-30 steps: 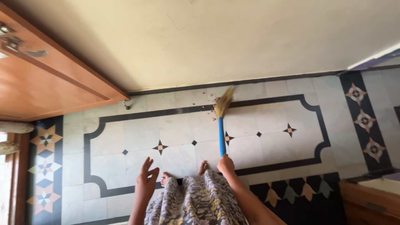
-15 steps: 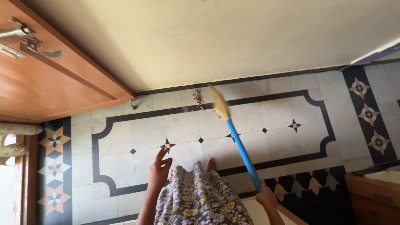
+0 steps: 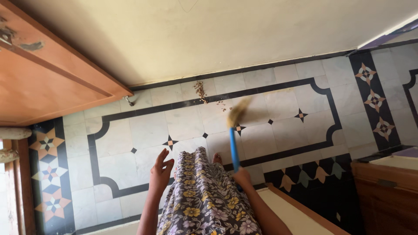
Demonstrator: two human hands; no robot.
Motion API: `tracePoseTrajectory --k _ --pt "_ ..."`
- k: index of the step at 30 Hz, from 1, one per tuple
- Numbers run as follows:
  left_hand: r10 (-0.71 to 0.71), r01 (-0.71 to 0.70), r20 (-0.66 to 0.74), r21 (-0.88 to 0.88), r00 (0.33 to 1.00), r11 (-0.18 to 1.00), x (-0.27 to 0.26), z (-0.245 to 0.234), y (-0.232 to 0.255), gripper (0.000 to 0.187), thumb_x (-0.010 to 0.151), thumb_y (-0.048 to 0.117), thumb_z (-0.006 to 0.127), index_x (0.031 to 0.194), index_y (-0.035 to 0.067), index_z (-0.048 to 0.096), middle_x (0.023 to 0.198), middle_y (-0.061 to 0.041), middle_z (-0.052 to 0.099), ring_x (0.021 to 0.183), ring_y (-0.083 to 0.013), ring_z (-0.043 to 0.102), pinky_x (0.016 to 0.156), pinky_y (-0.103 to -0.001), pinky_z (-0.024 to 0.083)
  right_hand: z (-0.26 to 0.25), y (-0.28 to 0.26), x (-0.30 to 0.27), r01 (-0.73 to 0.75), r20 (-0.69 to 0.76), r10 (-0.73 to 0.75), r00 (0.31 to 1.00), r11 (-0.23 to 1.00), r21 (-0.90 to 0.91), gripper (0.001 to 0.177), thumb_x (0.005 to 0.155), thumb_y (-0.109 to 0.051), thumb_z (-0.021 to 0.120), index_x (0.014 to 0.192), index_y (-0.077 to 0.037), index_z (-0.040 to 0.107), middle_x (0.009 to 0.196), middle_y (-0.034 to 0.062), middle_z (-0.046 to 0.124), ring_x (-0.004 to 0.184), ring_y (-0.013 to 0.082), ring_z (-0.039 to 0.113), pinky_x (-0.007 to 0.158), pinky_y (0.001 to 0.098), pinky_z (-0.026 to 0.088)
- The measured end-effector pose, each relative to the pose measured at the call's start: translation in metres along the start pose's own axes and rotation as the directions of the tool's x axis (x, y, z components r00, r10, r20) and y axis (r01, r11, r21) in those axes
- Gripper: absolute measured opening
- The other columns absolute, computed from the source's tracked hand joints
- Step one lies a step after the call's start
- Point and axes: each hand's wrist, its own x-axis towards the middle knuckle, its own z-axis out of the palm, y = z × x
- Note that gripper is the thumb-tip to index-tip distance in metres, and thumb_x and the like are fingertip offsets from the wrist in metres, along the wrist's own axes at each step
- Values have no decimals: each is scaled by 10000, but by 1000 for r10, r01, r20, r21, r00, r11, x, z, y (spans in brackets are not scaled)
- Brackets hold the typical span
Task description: The person sweeps debris across the floor using a broom and opens a wooden door to continue sweeping into the next area.
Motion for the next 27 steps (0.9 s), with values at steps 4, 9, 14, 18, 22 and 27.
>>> tracePoseTrajectory --k 4,9,14,18,22,27 --pt "-6 6 8 -17 1000 1000 0 0 8 574 947 136 625 1497 77 468 1445 -125 610 1167 -245 704 916 -375 593 4 -25 16 102 69 -114 991 982 156 373 784 -185 689 1127 -39 690 940 231 783 847 346 790 784 429 602" --pt "32 -33 -16 -59 999 998 2 -4 12 559 943 119 607 1486 69 479 1440 -132 615 1166 -242 715 916 -374 592 -27 13 3 284 -2 -296 955 915 285 659 686 -299 909 1263 -80 678 894 97 773 745 207 735 701 362 560" --pt "-21 20 -31 -17 999 1000 1 -6 -1 564 938 126 629 1483 79 489 1431 -125 625 1148 -228 721 907 -369 591 -45 65 -39 -43 157 -65 985 799 600 704 735 -159 782 1410 -162 581 726 111 642 506 216 609 487 402 511" --pt "8 -11 -35 -91 999 996 2 -4 -13 577 933 132 635 1485 65 484 1427 -129 627 1135 -230 726 894 -369 603 -47 45 -15 -104 195 11 981 873 477 477 784 -163 822 1205 9 679 679 129 691 526 211 659 510 364 544" --pt "-28 25 -35 -87 999 996 2 -3 -11 581 934 154 648 1487 75 486 1423 -122 635 1139 -227 724 889 -372 597 -15 -9 10 183 24 -189 982 971 151 369 732 -193 867 989 45 751 697 122 722 583 181 696 573 300 547" --pt "-17 15 -54 -41 998 999 0 -9 -2 633 928 160 661 1517 87 442 1427 -124 623 1128 -239 720 879 -378 593 -12 -42 25 71 191 -204 960 839 539 285 768 -86 757 992 15 613 646 127 671 508 224 661 476 351 528"
